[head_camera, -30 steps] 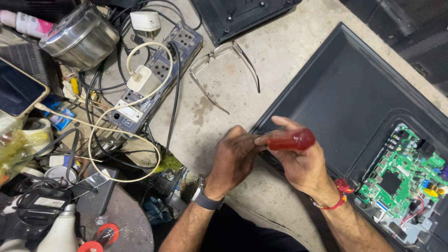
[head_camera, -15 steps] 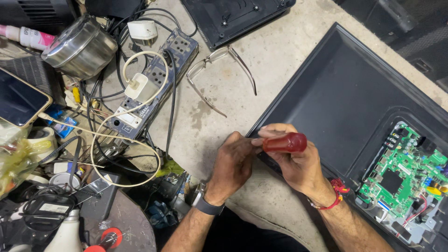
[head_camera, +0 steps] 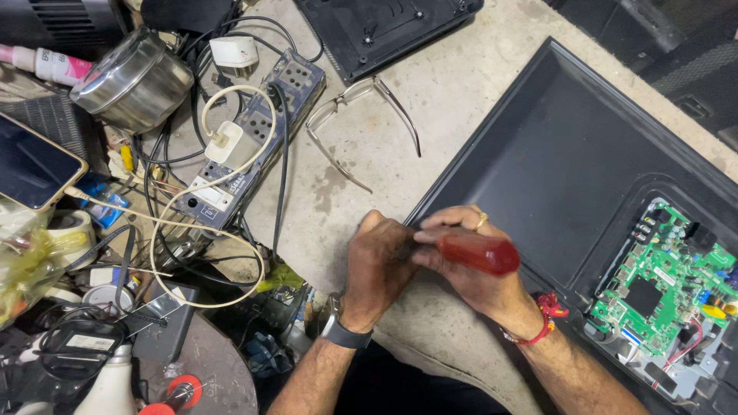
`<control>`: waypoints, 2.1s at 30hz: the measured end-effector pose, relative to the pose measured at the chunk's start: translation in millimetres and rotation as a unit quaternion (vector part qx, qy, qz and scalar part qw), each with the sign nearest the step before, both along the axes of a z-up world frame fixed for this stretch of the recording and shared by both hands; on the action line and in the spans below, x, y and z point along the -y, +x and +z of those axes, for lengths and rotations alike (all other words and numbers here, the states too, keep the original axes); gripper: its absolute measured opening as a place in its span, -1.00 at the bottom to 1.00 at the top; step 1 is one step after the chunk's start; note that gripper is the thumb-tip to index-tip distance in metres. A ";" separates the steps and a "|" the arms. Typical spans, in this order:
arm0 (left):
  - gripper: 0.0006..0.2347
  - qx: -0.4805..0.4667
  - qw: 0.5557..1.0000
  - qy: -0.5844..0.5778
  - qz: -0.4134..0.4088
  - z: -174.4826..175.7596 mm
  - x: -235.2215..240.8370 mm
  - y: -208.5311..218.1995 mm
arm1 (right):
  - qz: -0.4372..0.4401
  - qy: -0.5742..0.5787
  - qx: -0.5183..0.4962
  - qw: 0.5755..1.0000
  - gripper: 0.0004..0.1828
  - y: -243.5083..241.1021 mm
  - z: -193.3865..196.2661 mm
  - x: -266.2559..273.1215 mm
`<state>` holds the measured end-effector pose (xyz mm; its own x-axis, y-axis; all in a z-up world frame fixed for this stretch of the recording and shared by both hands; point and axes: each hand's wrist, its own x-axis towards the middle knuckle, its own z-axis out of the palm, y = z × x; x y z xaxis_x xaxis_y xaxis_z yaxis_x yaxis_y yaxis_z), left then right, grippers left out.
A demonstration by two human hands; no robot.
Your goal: The person removes the back cover of a flat-screen TV using a red-handled screwdriver. They unscrew multiple screws, remove the cover to expose the internal circuit board, and then lift the TV to access the bottom edge.
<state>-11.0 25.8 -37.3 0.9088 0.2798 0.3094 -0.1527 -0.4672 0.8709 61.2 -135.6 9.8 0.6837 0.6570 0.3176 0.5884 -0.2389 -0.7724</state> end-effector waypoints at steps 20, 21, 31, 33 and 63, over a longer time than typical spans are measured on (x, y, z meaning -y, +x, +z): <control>-0.70 0.006 0.996 0.029 -0.086 8.2 -16.9 -6.7 | -0.177 0.130 -0.154 0.963 -0.82 -14.0 30.5 23.7; -0.79 -0.007 0.995 0.039 -0.096 7.0 -16.4 -5.0 | -0.182 0.142 -0.157 0.960 -0.80 -14.7 32.2 24.6; -0.76 -0.010 0.914 0.401 -0.062 13.8 -76.0 80.8 | -0.308 0.307 -0.047 0.899 -0.76 -34.9 50.1 123.4; -0.87 -0.053 0.876 0.476 -0.050 6.6 -77.9 102.3 | -0.339 0.305 -0.036 0.889 -0.76 -51.2 51.8 147.5; -0.74 0.013 0.932 0.350 -0.096 19.3 -18.6 22.9 | -0.614 0.225 0.046 0.755 -0.82 -235.4 41.7 341.4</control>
<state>11.9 44.4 -17.9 0.9107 -0.1657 0.3783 -0.3090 -0.8812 0.3579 -174.2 -477.0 51.5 0.6508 -0.6431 0.4035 0.1927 -0.3742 -0.9071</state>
